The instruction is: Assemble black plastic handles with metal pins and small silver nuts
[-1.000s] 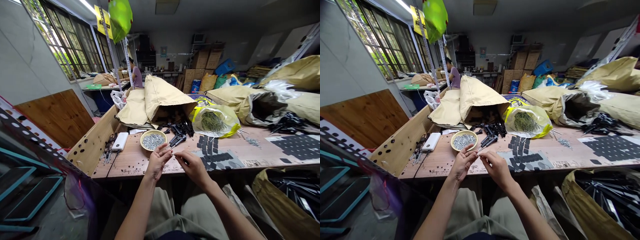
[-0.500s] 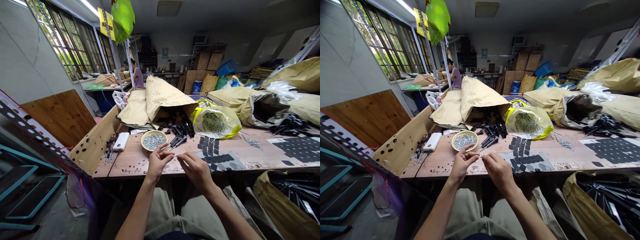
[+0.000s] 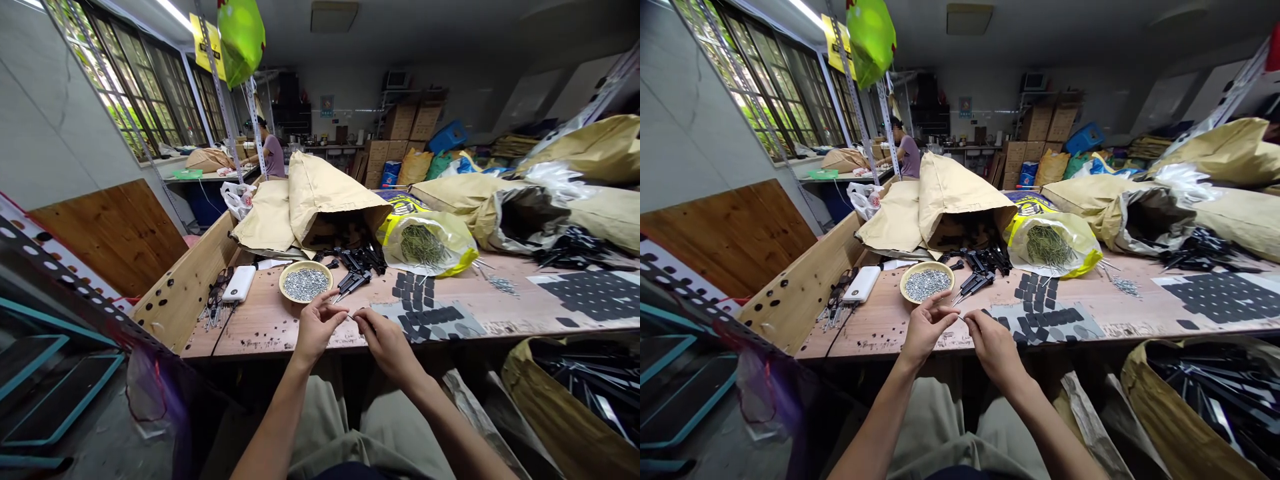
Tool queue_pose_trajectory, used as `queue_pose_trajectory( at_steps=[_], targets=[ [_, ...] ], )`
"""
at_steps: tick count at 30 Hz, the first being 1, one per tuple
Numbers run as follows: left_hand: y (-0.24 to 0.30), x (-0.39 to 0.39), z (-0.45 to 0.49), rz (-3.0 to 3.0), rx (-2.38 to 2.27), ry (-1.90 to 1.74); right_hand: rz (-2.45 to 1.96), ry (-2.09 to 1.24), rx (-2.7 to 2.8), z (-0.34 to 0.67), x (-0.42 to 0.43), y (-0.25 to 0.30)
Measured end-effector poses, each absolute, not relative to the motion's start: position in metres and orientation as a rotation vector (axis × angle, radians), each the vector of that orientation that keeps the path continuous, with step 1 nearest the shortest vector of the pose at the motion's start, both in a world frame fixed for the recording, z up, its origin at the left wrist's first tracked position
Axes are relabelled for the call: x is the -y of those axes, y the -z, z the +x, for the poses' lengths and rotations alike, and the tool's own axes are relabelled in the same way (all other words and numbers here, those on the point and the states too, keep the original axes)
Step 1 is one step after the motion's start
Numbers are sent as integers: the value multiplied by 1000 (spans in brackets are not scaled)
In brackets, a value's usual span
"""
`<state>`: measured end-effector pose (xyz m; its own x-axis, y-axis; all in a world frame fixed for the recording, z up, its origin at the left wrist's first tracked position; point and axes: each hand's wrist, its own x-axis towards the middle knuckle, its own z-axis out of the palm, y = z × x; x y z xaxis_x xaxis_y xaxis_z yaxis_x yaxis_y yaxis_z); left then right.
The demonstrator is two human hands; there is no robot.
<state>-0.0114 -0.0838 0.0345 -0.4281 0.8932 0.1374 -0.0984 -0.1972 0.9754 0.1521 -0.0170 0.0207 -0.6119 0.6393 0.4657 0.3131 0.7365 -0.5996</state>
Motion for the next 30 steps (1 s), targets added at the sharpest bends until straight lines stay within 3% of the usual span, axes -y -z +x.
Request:
queue_pose_trajectory(
  at_steps=[17,23,30],
  targets=[
    [-23,74,-15,987,-1348,-1618,-816,-714,2152,190,-16,1],
    [-22,76,-66,936,-1882,-1693,-1701,-110,1846,294,-105,46],
    [-28,58,-97,1294,-2548,-1273,-1427,-259,2117,318,-127,66]
  ],
)
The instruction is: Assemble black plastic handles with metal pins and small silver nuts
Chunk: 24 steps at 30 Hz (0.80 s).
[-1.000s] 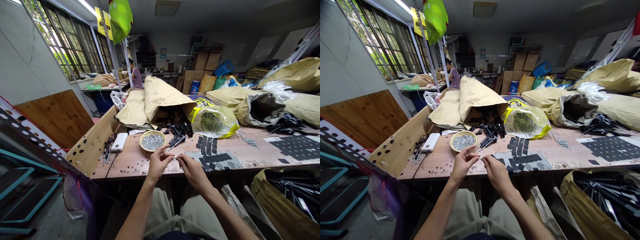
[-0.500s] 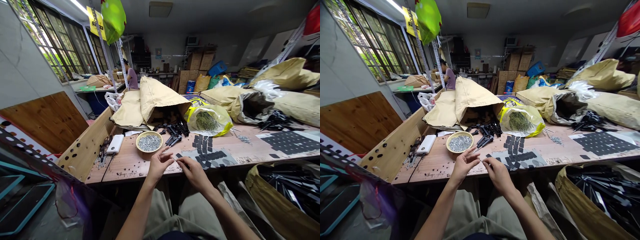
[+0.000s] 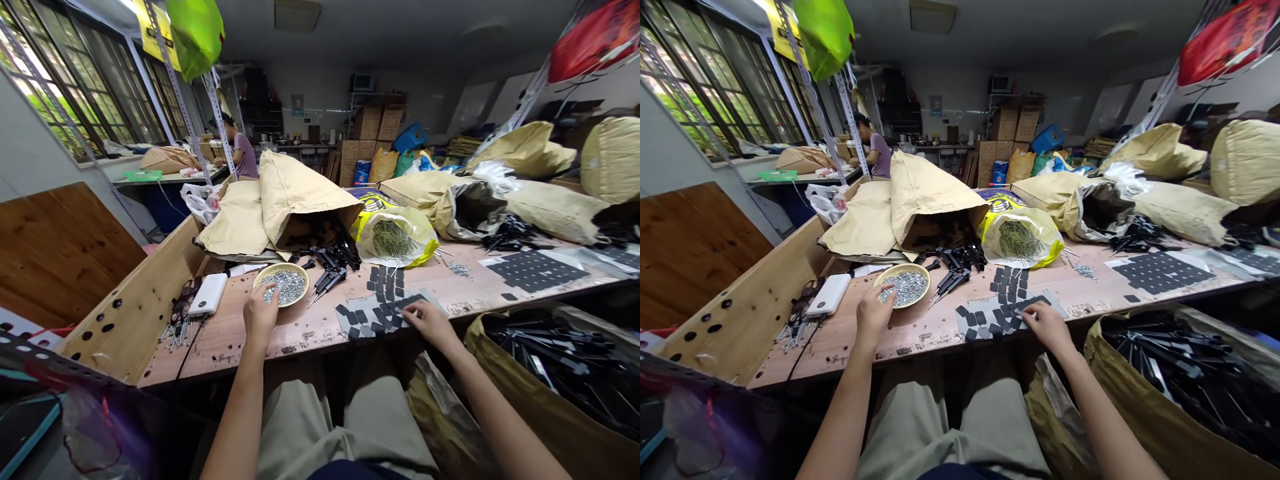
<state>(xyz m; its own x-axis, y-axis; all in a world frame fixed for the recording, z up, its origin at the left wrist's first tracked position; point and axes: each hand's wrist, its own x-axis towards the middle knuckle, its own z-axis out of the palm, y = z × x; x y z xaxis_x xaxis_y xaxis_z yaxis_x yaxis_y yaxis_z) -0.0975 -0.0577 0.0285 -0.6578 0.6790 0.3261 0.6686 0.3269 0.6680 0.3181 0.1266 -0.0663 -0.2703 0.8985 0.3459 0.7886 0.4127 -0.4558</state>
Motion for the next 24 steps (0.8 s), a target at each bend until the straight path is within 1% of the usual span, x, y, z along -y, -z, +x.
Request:
queue_pose_trajectory(
  at_steps=[3,7,11,16,20,24],
  targets=[
    [-29,47,-104,1363,-2665,-1028,-1521,-205,1983,320,-133,66],
    [-26,32,-111,1375,-2694,-815,-1435,-306,2104,320,-138,70],
    [-22,20,-110,1388,-2709,-635,-1502,-273,2021,321,-139,73],
    [-24,12,-106,1357,-2709,-511,-1449,-337,2097,322,-134,74],
    [-33,7,-104,1323,-2708,-446,-1514,-285,2036,319,-132,69],
    [-39,2,-100,1316,-2703,-403,-1447,-368,2135,307,-132,62]
  ],
)
